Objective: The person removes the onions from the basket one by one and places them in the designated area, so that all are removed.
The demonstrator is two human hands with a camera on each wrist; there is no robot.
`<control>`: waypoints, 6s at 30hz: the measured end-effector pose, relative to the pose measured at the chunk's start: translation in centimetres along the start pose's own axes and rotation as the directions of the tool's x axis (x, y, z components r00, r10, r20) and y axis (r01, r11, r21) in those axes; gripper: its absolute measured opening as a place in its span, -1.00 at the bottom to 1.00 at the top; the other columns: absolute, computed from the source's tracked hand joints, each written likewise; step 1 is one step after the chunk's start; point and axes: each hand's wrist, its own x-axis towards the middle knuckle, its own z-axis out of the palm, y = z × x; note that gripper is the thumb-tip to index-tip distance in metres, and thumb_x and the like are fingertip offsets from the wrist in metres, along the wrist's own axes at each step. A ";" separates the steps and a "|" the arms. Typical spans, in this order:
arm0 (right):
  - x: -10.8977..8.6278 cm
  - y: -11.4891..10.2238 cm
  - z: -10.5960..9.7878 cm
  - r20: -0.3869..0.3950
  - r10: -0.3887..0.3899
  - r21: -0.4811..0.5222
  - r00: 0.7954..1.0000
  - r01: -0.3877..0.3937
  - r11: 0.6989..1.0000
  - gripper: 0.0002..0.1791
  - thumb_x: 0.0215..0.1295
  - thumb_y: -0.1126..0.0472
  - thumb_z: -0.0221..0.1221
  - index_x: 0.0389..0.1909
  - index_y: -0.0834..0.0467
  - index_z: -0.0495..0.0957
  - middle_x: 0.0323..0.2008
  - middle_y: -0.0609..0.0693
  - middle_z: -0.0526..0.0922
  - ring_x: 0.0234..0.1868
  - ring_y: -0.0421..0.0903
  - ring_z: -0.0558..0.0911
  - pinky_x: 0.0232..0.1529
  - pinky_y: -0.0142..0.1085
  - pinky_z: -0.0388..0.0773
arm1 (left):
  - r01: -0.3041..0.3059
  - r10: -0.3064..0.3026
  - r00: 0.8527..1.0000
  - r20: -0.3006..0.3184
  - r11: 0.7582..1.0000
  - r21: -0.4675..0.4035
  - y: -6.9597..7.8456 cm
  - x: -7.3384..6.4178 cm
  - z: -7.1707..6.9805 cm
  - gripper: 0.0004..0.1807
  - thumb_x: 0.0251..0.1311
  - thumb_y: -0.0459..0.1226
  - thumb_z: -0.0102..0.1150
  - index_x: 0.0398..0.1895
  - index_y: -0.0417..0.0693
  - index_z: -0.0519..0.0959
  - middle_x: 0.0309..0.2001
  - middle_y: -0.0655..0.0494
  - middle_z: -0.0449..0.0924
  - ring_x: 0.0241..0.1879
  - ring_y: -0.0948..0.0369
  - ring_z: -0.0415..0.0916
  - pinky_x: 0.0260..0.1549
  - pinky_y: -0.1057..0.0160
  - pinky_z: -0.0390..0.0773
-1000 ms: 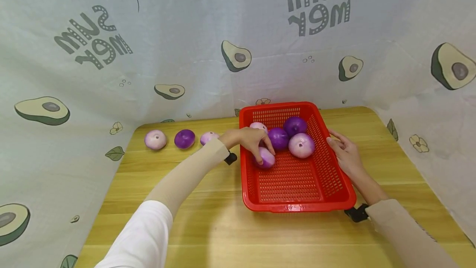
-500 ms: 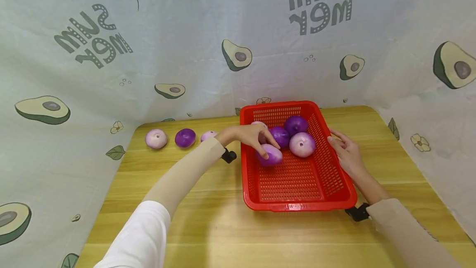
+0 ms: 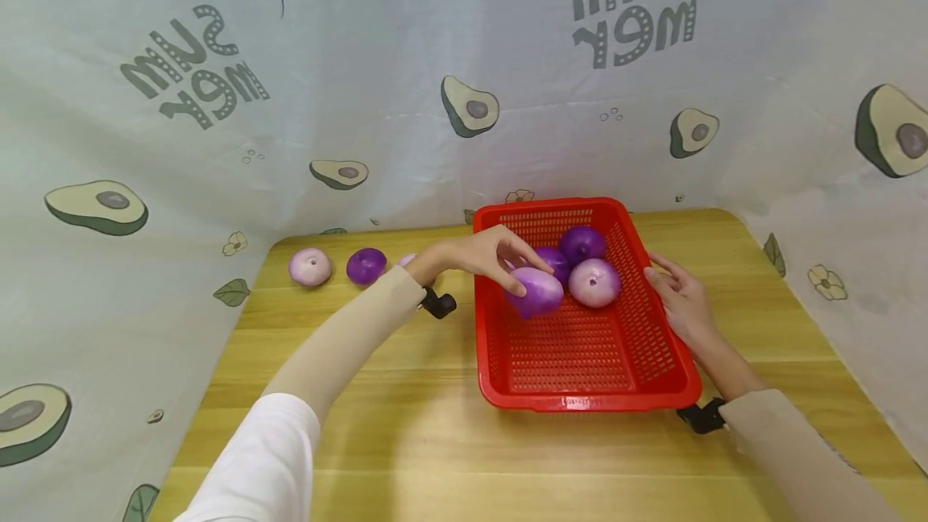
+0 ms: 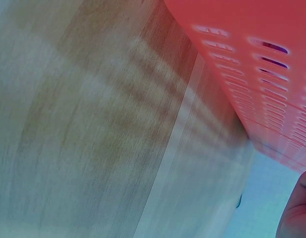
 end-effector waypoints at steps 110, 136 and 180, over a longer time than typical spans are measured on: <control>0.1 -0.5 0.3 -0.008 0.028 -0.105 1.000 -0.029 0.994 -0.51 0.53 0.24 0.06 0.43 -0.01 0.38 -0.29 -0.31 0.73 -0.41 -0.27 0.72 -0.48 -0.39 0.65 | 0.492 -0.283 0.328 -0.902 0.866 -0.093 -9.8 -38.7 -0.1 -0.41 0.09 -0.30 0.49 0.18 -0.35 0.55 0.16 -0.32 0.54 0.11 -0.20 0.53 -0.04 0.41 0.57; 0.3 -0.3 0.0 -0.028 0.025 -0.253 0.999 -0.031 0.967 -0.45 0.53 0.16 0.06 0.49 0.03 0.28 -0.29 -0.43 0.68 -0.42 -0.32 0.70 -0.49 -0.41 0.64 | 0.427 -0.273 0.335 -0.902 0.897 -0.113 -6.6 -37.8 1.3 -0.39 0.00 -0.47 0.49 0.16 -0.48 0.51 0.14 -0.39 0.52 0.14 -0.27 0.46 0.10 0.03 0.55; 0.3 -0.5 0.1 -0.032 0.015 -0.266 0.999 -0.023 0.964 -0.44 0.54 0.19 0.04 0.50 0.16 0.23 -0.29 -0.42 0.68 -0.42 -0.33 0.69 -0.48 -0.43 0.64 | 0.172 -0.103 0.700 -0.706 0.985 0.026 -0.5 -24.6 -3.7 -0.34 0.11 -0.32 0.48 0.32 -0.10 0.49 0.29 -0.02 0.49 0.28 -0.01 0.43 0.25 0.09 0.42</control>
